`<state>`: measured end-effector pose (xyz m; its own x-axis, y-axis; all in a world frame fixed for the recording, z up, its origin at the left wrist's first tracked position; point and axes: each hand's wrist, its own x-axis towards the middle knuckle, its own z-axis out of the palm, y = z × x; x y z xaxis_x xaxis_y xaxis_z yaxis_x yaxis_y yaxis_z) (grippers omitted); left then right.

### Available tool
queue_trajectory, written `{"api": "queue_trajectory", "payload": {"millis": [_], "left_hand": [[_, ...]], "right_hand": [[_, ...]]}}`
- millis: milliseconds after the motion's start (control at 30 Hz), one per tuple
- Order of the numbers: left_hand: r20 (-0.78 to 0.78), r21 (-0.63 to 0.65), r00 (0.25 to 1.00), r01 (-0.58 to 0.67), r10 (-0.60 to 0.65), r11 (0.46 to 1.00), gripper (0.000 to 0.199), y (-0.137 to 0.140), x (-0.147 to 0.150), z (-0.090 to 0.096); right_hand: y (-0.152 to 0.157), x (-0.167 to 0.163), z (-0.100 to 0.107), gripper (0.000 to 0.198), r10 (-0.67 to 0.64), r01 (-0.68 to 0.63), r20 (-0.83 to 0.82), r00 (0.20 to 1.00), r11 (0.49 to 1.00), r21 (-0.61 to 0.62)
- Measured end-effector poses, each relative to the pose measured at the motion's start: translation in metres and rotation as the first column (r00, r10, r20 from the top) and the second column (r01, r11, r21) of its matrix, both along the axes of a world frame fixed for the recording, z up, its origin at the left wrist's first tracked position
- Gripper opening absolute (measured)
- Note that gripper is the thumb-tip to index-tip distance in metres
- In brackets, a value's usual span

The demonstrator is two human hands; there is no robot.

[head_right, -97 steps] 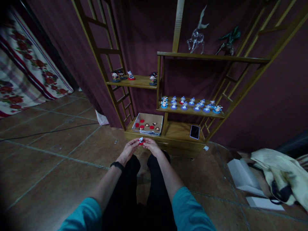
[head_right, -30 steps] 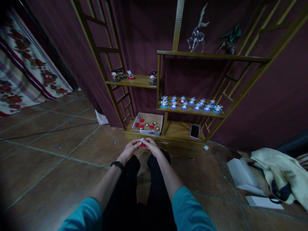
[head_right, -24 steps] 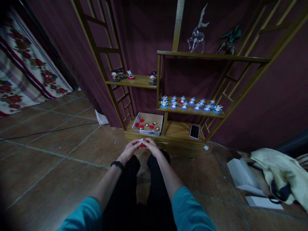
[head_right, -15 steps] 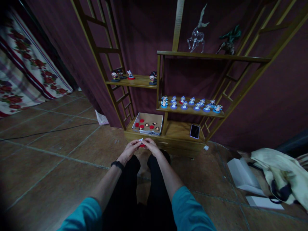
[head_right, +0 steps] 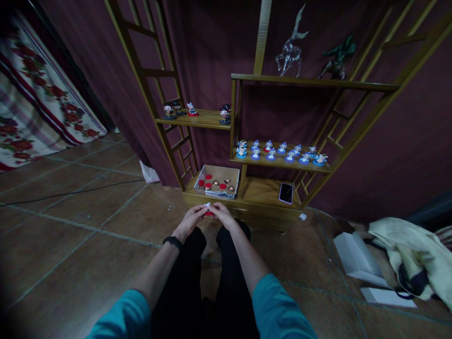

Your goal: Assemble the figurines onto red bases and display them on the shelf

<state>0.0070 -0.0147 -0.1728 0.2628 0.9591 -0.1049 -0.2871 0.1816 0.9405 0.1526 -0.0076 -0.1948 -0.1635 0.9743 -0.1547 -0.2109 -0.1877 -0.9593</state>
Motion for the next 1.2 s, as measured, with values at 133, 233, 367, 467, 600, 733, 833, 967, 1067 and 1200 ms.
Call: {"api": "queue_trajectory", "payload": {"millis": [133, 233, 367, 467, 600, 733, 833, 967, 1067, 1200], "left_hand": [[-0.003, 0.005, 1.0, -0.004, 0.004, 1.0, 0.031, -0.0015, 0.0004, 0.0022], [-0.006, -0.013, 1.0, -0.002, 0.002, 1.0, 0.031, -0.0011, 0.0001, 0.0021], [0.006, -0.013, 1.0, 0.006, -0.006, 1.0, 0.03, 0.0001, -0.0008, 0.0001], [0.006, -0.013, 1.0, 0.012, -0.012, 1.0, 0.03, 0.0011, -0.0011, -0.0008], [0.005, -0.04, 1.0, 0.003, -0.003, 0.999, 0.03, 0.0026, -0.0011, -0.0012], [0.028, -0.06, 0.999, -0.018, 0.02, 0.998, 0.029, 0.004, -0.0011, -0.0029], [0.05, -0.068, 0.998, -0.032, 0.036, 0.997, 0.027, 0.0047, -0.0013, -0.0049], [0.069, -0.066, 0.996, -0.051, 0.055, 0.997, 0.028, 0.0049, -0.002, -0.0063], [0.056, -0.061, 0.997, -0.046, 0.05, 0.997, 0.031, 0.005, -0.0025, -0.0064], [0.051, -0.078, 0.997, -0.045, 0.049, 0.996, 0.032, 0.0053, -0.0025, -0.0066]], "right_hand": [[-0.0008, 0.0001, 0.0019, 0.039, 0.006, -0.006, -0.011, 1.0, 1.0, 0.003], [-0.0013, 0.0007, 0.0025, 0.039, 0.004, -0.004, -0.016, 1.0, 1.0, 0.002], [-0.001, 0.0008, 0.0007, 0.039, 0.002, -0.002, -0.032, 0.999, 1.0, 0.007], [0.0, 0.0002, -0.0017, 0.039, 0.006, -0.005, -0.052, 0.999, 1.0, 0.015], [0.0015, 0.0, -0.0038, 0.039, 0.012, -0.01, -0.072, 0.997, 1.0, 0.022], [0.0022, 0.0007, -0.004, 0.041, 0.012, -0.011, -0.091, 0.996, 1.0, 0.014], [0.0019, 0.0009, -0.0031, 0.041, 0.006, -0.004, -0.094, 0.996, 1.0, 0.018], [0.0008, 0.0012, -0.0015, 0.04, 0.014, -0.013, -0.103, 0.995, 1.0, 0.017], [0.0, 0.0017, -0.0008, 0.039, 0.019, -0.018, -0.113, 0.993, 1.0, 0.012], [-0.0006, 0.0026, -0.0003, 0.037, 0.024, -0.023, -0.114, 0.993, 1.0, 0.008]]}}
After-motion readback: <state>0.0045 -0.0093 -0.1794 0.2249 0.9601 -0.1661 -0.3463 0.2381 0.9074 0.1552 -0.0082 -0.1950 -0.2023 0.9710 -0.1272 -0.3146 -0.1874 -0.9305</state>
